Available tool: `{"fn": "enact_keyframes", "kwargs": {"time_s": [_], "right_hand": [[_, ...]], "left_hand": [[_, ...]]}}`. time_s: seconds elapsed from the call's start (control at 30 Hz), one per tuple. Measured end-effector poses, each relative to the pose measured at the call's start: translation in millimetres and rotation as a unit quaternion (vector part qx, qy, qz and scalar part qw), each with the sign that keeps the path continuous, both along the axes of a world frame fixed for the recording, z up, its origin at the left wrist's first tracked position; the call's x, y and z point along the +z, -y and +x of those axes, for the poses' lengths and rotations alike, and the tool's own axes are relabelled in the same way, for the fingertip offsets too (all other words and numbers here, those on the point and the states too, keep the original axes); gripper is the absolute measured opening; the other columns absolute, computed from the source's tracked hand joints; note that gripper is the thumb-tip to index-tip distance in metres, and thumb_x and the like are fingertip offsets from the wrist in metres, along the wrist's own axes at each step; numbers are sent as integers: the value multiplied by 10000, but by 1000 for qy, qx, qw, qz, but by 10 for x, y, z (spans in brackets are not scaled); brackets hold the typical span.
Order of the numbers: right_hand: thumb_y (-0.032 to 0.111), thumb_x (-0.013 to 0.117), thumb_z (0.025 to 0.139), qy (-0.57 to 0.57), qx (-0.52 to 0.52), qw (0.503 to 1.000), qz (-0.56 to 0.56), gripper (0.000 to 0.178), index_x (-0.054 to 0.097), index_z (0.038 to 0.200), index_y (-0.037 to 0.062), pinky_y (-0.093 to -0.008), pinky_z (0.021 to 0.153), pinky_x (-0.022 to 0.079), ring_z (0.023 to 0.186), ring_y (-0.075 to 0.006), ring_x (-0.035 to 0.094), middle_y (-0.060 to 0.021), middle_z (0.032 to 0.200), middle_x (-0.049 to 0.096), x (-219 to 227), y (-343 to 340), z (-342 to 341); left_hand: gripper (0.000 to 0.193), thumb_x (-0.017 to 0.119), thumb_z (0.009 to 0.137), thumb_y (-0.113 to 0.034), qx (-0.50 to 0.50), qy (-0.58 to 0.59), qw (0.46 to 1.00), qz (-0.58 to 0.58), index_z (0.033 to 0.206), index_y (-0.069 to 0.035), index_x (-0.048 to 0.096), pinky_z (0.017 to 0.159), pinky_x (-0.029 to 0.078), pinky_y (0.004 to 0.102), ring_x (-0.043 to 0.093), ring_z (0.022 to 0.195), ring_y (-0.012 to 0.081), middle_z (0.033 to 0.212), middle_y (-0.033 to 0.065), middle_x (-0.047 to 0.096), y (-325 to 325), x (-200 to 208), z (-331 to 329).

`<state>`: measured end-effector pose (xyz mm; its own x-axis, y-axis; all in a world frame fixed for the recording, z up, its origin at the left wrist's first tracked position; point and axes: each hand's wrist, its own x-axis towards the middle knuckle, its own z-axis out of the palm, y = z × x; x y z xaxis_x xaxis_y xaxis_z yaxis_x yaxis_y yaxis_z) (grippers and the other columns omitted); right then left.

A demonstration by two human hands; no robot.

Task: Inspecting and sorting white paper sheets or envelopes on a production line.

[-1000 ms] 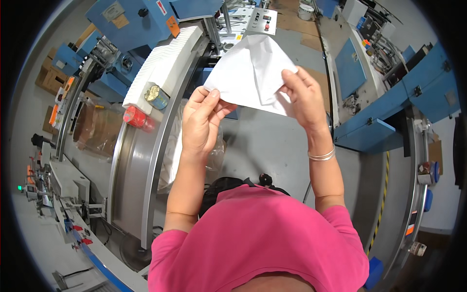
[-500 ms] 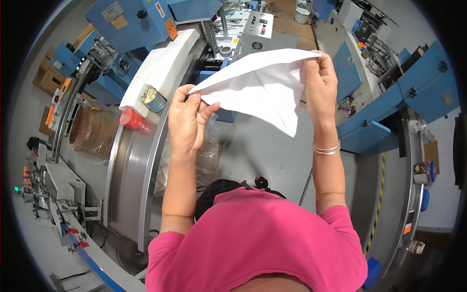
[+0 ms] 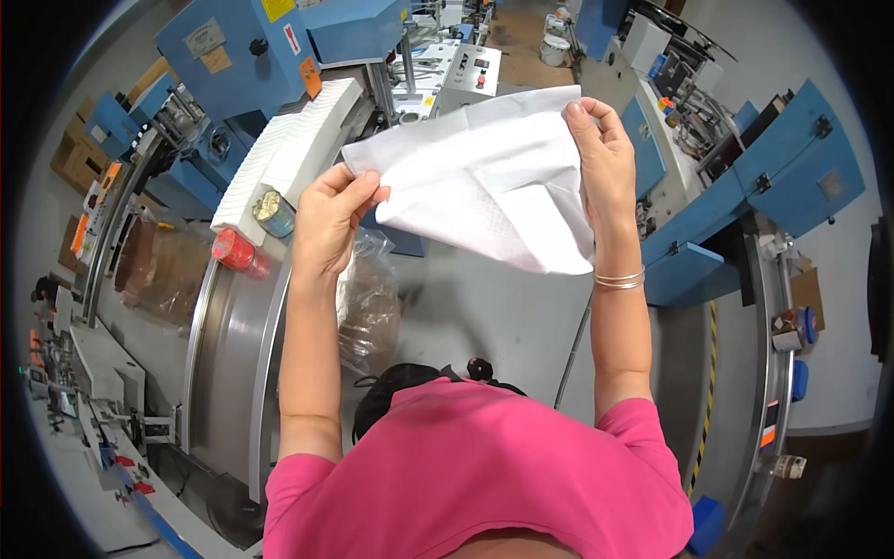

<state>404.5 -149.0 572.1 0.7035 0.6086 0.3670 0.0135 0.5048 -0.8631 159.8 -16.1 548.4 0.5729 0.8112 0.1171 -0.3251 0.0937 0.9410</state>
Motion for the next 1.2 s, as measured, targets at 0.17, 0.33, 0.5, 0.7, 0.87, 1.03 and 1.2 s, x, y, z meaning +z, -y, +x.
{"fn": "enact_keyframes", "kwargs": {"time_s": [0.17,0.33,0.5,0.7,0.87,1.03,1.2], "right_hand": [[188,628,904,10,3,999,40,278,536,1069,-15,-137,662,392,747,-15,489,18,842,582,25,54,-121],[125,587,923,124,43,989,64,154,558,1016,6,-139,589,396,690,-3,506,11,838,605,18,239,-353],[45,652,836,414,38,909,27,137,598,960,26,-251,538,476,633,-117,617,-55,746,637,-250,310,-960],[81,735,690,546,55,836,16,179,616,824,77,-296,588,478,663,-213,598,-38,817,635,-516,188,-1413],[191,780,650,560,36,826,-63,267,612,822,76,-339,724,505,844,-275,606,-177,1226,534,-577,183,-1346],[236,720,778,433,46,891,-128,446,543,1144,52,-335,665,525,732,-280,660,-221,1193,557,-549,167,-1223],[180,716,768,449,-102,880,-115,257,625,971,52,-353,682,494,813,-278,614,-119,906,629,-636,58,-1037]], "left_hand": [[200,586,883,-52,-26,28,999,-19,1048,56,549,848,562,384,629,856,177,965,113,614,-136,-96,130],[155,530,903,-43,-45,33,995,-82,1052,-3,548,834,556,409,622,937,197,1018,105,611,-248,-269,361],[155,547,913,-121,-80,258,957,-107,1047,-43,558,930,473,414,573,1065,243,1153,144,591,-384,-563,679],[352,550,920,-239,-147,392,899,-130,1223,-81,466,960,466,402,555,1111,274,1220,194,556,-408,-785,800],[428,458,946,-339,-64,336,934,-101,1307,-112,426,967,450,421,554,1113,277,1263,154,540,-290,-788,835],[397,457,952,-295,-28,301,937,-173,1335,-195,424,989,412,449,509,1173,285,1334,113,485,-31,-482,684],[453,481,940,-300,-125,390,896,-168,1373,-209,386,981,430,460,498,1186,312,1334,125,480,-44,-550,677]]}}
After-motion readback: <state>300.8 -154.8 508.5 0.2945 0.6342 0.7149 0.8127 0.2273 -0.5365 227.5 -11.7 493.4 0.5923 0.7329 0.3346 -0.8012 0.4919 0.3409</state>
